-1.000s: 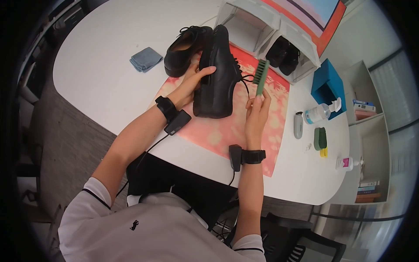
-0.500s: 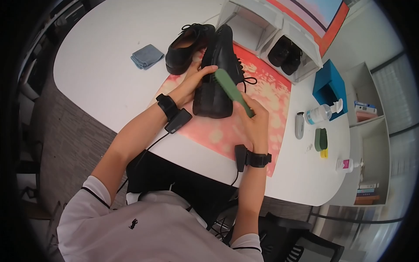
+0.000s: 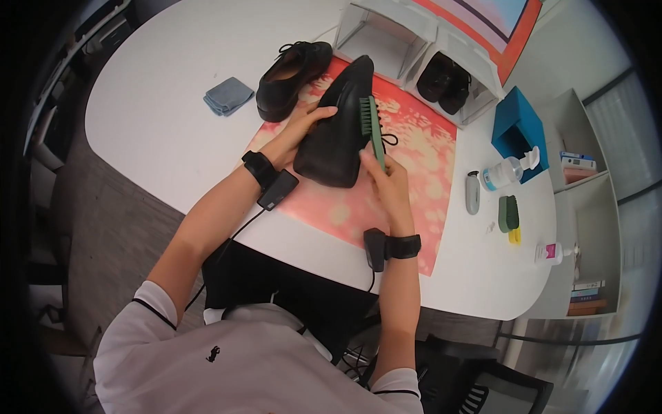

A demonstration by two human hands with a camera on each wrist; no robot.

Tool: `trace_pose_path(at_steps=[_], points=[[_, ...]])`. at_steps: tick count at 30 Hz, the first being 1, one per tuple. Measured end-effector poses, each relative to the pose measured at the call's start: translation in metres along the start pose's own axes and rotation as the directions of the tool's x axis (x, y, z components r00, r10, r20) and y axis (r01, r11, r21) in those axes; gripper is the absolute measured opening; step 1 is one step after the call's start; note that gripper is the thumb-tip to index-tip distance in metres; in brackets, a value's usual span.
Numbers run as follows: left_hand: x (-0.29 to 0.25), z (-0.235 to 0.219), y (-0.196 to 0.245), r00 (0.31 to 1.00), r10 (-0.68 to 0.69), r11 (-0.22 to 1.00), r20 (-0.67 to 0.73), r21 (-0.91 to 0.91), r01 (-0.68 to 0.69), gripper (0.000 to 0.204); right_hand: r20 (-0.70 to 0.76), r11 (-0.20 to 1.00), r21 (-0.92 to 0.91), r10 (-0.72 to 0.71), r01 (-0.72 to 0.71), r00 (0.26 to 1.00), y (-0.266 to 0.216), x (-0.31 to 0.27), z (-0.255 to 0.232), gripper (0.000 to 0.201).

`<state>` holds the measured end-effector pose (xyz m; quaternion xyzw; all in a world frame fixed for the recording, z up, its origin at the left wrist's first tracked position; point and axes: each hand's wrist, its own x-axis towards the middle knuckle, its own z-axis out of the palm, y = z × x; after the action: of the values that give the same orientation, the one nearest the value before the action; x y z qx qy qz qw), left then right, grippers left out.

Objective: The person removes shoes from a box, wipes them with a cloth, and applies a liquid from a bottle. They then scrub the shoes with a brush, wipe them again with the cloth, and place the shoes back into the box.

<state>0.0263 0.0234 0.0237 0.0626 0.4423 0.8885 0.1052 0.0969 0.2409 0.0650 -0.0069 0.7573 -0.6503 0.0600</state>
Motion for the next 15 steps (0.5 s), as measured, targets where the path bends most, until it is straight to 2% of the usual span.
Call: trace_pose_path(at_steps=[1, 3, 6, 9, 11, 12, 15], points=[[-0.001, 0.001, 0.003, 0.999, -0.031, 0.999, 0.035, 0.030, 0.030, 0.058, 0.047, 0.995, 0.081, 0.055, -0.058, 0.997, -0.001, -0.002, 0.005, 0.024], [-0.005, 0.002, 0.007, 0.991, -0.094, 0.992, 0.098, 0.095, 0.085, 0.058, 0.051, 0.986, 0.168, 0.013, -0.022, 0.999, 0.004, -0.006, 0.018, 0.026], [-0.002, -0.005, 0.004, 0.957, -0.248, 0.969, 0.149, 0.043, 0.244, 0.061, 0.020, 0.974, 0.221, -0.062, 0.056, 0.998, 0.009, -0.011, 0.028, 0.031], [-0.022, 0.020, 0.024, 0.981, -0.122, 0.990, 0.152, 0.096, 0.108, 0.061, -0.074, 0.962, 0.173, -0.200, 0.210, 0.977, 0.019, -0.006, 0.032, 0.034], [-0.012, 0.012, 0.015, 0.990, -0.063, 0.995, 0.126, 0.087, 0.053, 0.067, -0.134, 0.945, 0.138, -0.279, 0.297, 0.951, 0.025, -0.002, 0.033, 0.035], [-0.007, 0.007, 0.009, 0.993, -0.034, 0.996, 0.114, 0.082, 0.024, 0.070, -0.164, 0.939, 0.184, -0.261, 0.290, 0.951, 0.025, -0.002, 0.033, 0.035], [-0.007, 0.008, 0.013, 0.981, -0.004, 0.989, 0.193, 0.146, -0.024, 0.069, -0.246, 0.901, 0.338, -0.196, 0.273, 0.949, 0.020, -0.002, 0.030, 0.032]])
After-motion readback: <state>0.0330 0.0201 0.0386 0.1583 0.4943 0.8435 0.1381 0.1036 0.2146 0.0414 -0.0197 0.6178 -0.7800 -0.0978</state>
